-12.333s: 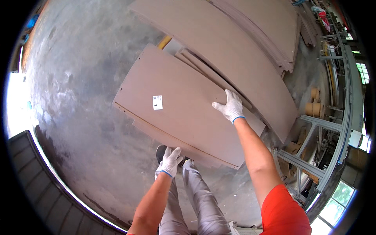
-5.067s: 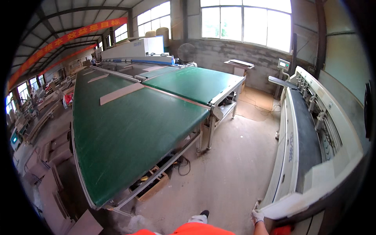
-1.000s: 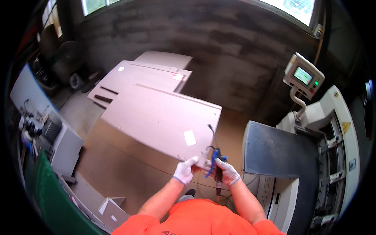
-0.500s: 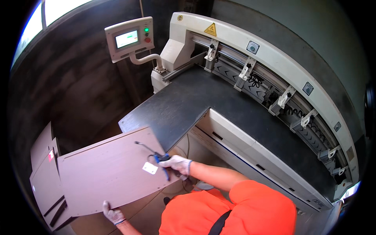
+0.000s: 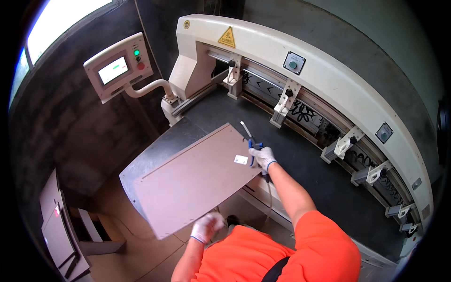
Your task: The person handles large rectangular wood panels in a workshop, using a handheld tool to apply a substance to the edges. They place the panels onto a machine, adjust them, and then move them to a stack on the floor.
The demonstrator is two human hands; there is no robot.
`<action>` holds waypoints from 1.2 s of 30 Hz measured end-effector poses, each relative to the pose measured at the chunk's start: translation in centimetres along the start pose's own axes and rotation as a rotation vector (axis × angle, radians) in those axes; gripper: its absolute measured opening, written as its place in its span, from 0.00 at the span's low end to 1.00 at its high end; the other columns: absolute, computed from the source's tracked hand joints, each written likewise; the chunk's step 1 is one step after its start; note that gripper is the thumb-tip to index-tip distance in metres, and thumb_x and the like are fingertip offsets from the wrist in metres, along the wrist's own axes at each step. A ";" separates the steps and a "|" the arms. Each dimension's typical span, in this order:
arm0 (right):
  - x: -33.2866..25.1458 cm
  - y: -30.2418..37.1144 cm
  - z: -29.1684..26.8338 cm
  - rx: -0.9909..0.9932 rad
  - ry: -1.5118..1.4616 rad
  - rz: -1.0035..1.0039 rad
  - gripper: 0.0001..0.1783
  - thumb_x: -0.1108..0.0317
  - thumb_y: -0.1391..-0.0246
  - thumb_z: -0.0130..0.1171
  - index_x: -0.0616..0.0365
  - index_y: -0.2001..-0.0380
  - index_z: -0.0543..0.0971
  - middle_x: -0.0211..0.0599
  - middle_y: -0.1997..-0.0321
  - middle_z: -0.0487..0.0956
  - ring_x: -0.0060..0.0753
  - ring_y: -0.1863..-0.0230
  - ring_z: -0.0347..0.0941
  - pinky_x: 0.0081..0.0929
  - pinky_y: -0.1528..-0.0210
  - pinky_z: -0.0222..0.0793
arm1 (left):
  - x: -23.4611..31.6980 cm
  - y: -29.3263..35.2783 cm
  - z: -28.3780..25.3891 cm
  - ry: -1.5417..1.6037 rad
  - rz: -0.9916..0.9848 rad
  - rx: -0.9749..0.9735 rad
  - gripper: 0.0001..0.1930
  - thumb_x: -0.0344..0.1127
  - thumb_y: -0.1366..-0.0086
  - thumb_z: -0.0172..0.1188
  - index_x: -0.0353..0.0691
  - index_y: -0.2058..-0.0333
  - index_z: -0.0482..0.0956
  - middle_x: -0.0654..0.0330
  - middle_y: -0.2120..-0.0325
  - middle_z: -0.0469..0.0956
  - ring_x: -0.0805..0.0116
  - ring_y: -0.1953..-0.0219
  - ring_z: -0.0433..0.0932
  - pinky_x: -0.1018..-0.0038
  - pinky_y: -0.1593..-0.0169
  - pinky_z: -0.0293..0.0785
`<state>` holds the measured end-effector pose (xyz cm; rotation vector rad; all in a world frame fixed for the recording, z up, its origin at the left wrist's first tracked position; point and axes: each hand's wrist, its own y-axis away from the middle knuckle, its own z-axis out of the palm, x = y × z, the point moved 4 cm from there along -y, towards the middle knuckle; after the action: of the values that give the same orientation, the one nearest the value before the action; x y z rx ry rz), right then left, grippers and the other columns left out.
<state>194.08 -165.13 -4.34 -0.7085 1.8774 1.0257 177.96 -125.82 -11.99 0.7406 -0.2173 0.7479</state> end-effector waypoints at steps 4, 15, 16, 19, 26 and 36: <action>-0.3 -0.3 -3.5 -0.072 0.005 0.066 0.13 0.61 0.46 0.75 0.57 0.71 0.82 0.26 0.79 0.75 0.24 0.85 0.67 0.31 0.82 0.63 | -0.9 3.3 -2.5 -0.319 -0.131 0.213 0.07 0.31 0.31 0.63 0.33 0.61 0.79 0.50 0.65 0.80 0.67 0.72 0.78 0.72 0.68 0.78; 6.4 -1.8 -0.7 -0.328 -0.020 0.020 0.62 0.64 0.52 0.82 0.79 0.25 0.53 0.40 0.46 0.80 0.29 0.48 0.76 0.21 0.45 0.73 | 1.8 -3.4 -0.4 -0.651 -0.040 0.432 0.17 0.40 0.27 0.55 0.25 0.58 0.76 0.48 0.70 0.81 0.53 0.74 0.84 0.58 0.74 0.87; 5.9 -2.3 -0.6 -0.239 -0.079 0.025 0.62 0.63 0.52 0.82 0.78 0.25 0.53 0.37 0.49 0.81 0.27 0.49 0.76 0.20 0.46 0.72 | 0.9 -4.2 0.1 -0.611 -0.019 0.420 0.17 0.38 0.27 0.56 0.24 0.54 0.75 0.47 0.67 0.81 0.51 0.72 0.85 0.55 0.72 0.88; 1.6 -2.8 -2.3 -0.244 0.088 0.136 0.60 0.59 0.49 0.79 0.63 0.21 0.55 0.34 0.64 0.81 0.23 0.80 0.67 0.28 0.80 0.64 | -0.1 -6.1 2.5 -0.545 0.115 0.521 0.13 0.36 0.29 0.60 0.28 0.60 0.78 0.53 0.72 0.80 0.60 0.78 0.81 0.59 0.77 0.83; 0.4 -7.0 -2.2 -0.245 0.010 0.151 0.28 0.56 0.49 0.78 0.50 0.49 0.77 0.24 0.80 0.67 0.24 0.89 0.60 0.32 0.89 0.52 | 2.1 -10.2 3.6 -0.470 0.169 0.542 0.12 0.36 0.29 0.60 0.30 0.57 0.78 0.57 0.69 0.81 0.63 0.74 0.82 0.62 0.77 0.82; -0.3 -5.3 -1.8 -0.008 0.551 -0.150 0.24 0.45 0.42 0.63 0.52 0.53 0.85 0.52 0.60 0.87 0.58 0.54 0.83 0.49 0.50 0.77 | 3.4 -11.6 1.7 -0.496 0.168 0.526 0.14 0.39 0.28 0.61 0.29 0.59 0.81 0.56 0.69 0.82 0.63 0.72 0.83 0.62 0.76 0.84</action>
<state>197.64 -169.32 -5.52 -1.2106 2.2363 0.7902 188.57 -130.92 -15.46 1.4220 -0.5489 0.7790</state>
